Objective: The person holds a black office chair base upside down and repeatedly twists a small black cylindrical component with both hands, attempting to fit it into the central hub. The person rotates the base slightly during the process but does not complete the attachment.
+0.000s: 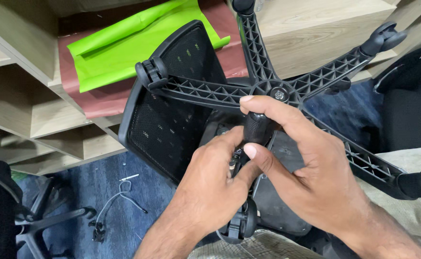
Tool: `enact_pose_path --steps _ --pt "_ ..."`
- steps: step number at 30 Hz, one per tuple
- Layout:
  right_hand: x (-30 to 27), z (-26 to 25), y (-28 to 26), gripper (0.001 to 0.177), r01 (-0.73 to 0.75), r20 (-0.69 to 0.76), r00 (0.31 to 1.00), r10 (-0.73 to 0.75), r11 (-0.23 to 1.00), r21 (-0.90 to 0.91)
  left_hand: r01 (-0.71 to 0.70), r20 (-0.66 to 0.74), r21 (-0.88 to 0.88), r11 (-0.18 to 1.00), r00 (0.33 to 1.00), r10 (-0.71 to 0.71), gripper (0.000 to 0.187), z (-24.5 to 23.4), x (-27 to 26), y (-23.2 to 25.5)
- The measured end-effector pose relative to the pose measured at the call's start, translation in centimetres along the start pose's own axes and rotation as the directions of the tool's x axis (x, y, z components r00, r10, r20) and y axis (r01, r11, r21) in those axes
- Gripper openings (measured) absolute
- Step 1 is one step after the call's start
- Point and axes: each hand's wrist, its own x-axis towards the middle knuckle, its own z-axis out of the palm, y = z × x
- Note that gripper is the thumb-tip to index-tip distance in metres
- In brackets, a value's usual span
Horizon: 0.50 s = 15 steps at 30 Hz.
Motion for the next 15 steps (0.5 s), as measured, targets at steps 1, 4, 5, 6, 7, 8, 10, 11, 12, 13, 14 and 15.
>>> enact_pose_path --steps 1,4,5,6,7,8,10,11,12,13,14,15 --pt "0.0 0.0 -0.1 0.049 0.009 0.009 1.0 -0.009 1.0 0.01 0.029 0.015 0.004 1.0 0.999 -0.029 0.036 -0.2 -0.1 -0.1" --pt "0.0 0.1 -0.2 0.05 0.048 0.022 0.999 -0.048 0.998 0.033 0.162 0.054 0.041 0.986 0.985 -0.164 0.035 -0.5 -0.4 0.0" --pt "0.0 0.1 -0.3 0.05 0.071 0.022 0.997 -0.071 0.997 0.035 0.237 0.057 0.068 0.969 0.969 -0.241 0.034 -0.5 -0.4 0.1" --pt "0.0 0.0 -0.3 0.051 0.096 0.027 0.995 -0.097 0.995 0.036 0.311 0.054 0.091 0.946 0.947 -0.317 0.034 -0.4 -0.4 0.1" --pt "0.0 0.1 -0.3 0.052 0.077 0.014 0.997 -0.078 0.997 0.027 0.251 0.0 0.114 0.961 0.968 -0.252 0.031 -0.3 -0.3 0.1" --pt "0.0 0.1 -0.4 0.053 0.057 0.0 0.998 -0.057 0.998 0.019 0.19 -0.052 0.141 0.972 0.981 -0.185 0.028 -0.1 -0.2 0.1" --pt "-0.1 0.1 -0.4 0.054 0.017 -0.031 0.999 -0.017 1.0 -0.005 0.155 -0.124 0.162 0.975 0.983 -0.136 0.025 0.5 -0.1 0.0" --pt "-0.2 0.2 -0.4 0.052 -0.003 -0.048 0.999 0.001 1.0 -0.021 0.18 -0.148 0.152 0.972 0.976 -0.157 0.024 1.0 0.0 0.0" --pt "-0.2 0.2 -0.3 0.051 -0.024 -0.069 0.997 0.021 0.999 -0.038 0.202 -0.168 0.142 0.969 0.97 -0.177 0.024 1.3 0.1 -0.1" --pt "-0.3 0.4 -0.4 0.05 -0.05 -0.068 0.997 0.048 0.998 -0.028 0.218 -0.163 0.128 0.968 0.967 -0.196 0.025 1.4 0.1 -0.3" --pt "-0.4 0.6 -0.4 0.049 -0.078 -0.068 0.995 0.076 0.997 -0.022 0.232 -0.157 0.111 0.966 0.964 -0.214 0.025 1.5 0.1 -0.4" --pt "-0.4 0.7 -0.5 0.048 -0.105 -0.067 0.992 0.104 0.994 -0.016 0.247 -0.15 0.094 0.964 0.961 -0.231 0.026 1.5 0.1 -0.6"
